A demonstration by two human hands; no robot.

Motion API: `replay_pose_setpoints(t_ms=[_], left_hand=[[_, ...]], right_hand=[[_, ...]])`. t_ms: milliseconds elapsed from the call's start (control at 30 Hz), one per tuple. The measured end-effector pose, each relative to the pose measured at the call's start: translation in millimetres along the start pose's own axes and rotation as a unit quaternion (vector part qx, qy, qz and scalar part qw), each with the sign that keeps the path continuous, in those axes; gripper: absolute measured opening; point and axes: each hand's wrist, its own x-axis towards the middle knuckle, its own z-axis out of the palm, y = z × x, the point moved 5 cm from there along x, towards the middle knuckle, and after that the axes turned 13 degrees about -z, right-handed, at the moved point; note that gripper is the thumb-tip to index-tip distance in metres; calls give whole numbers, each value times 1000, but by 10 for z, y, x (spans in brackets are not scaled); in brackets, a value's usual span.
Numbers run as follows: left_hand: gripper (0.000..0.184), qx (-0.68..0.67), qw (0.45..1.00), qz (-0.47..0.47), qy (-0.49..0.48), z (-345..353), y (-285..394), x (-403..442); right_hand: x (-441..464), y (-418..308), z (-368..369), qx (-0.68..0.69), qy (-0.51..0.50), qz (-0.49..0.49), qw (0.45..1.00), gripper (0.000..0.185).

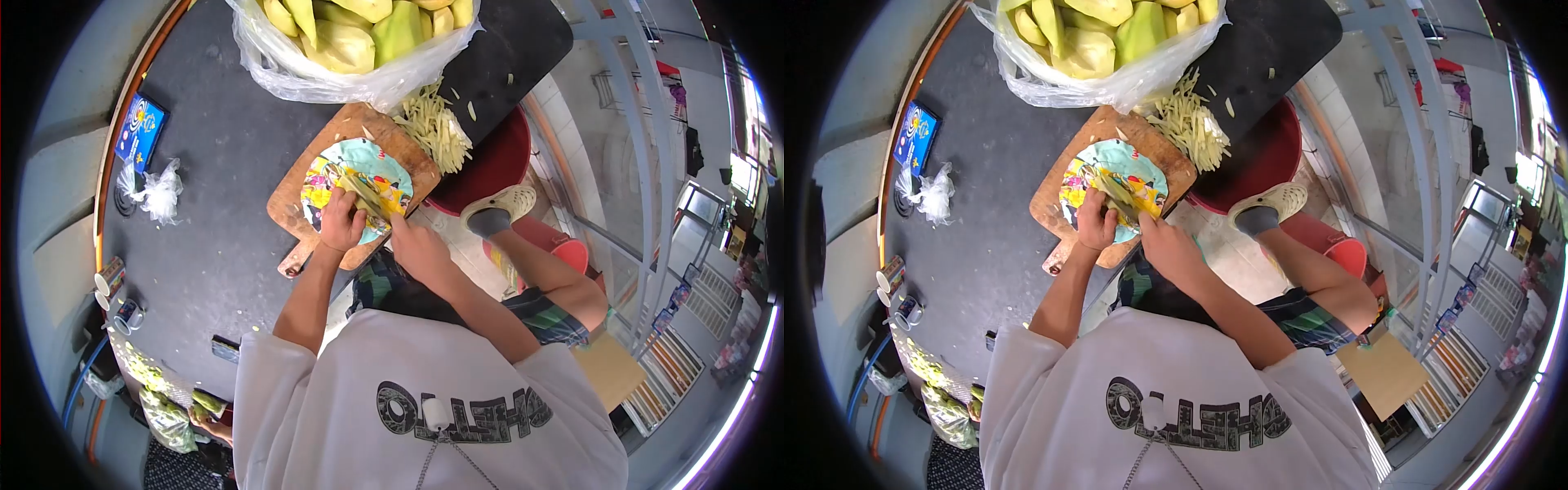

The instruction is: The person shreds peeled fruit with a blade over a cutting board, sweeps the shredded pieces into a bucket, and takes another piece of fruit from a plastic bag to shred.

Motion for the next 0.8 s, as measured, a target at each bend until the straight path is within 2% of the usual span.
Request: replay_pose_setpoints(t_ms=[267, 333, 467, 533, 800], left_hand=[[34, 16, 1000, -2, 2, 6, -5, 61], [32, -7, 999, -34, -18, 18, -20, 10], [35, -22, 1000, -15, -2, -16, 81, 53], [35, -19, 1000, -7, 2, -16, 32, 60], [35, -20, 999, -23, -9, -2, 24, -19]], right_hand=[[-71, -190, -341, -1, -20, 12, 1000, 19], [-192, -266, -378, 21, -36, 13, 999, 20], [-263, -300, -381, 2, -36, 8, 999, 20], [-237, -303, -412, 39, -8, 10, 999, 14], [63, 2, 11, 35, -4, 26, 999, 18]])
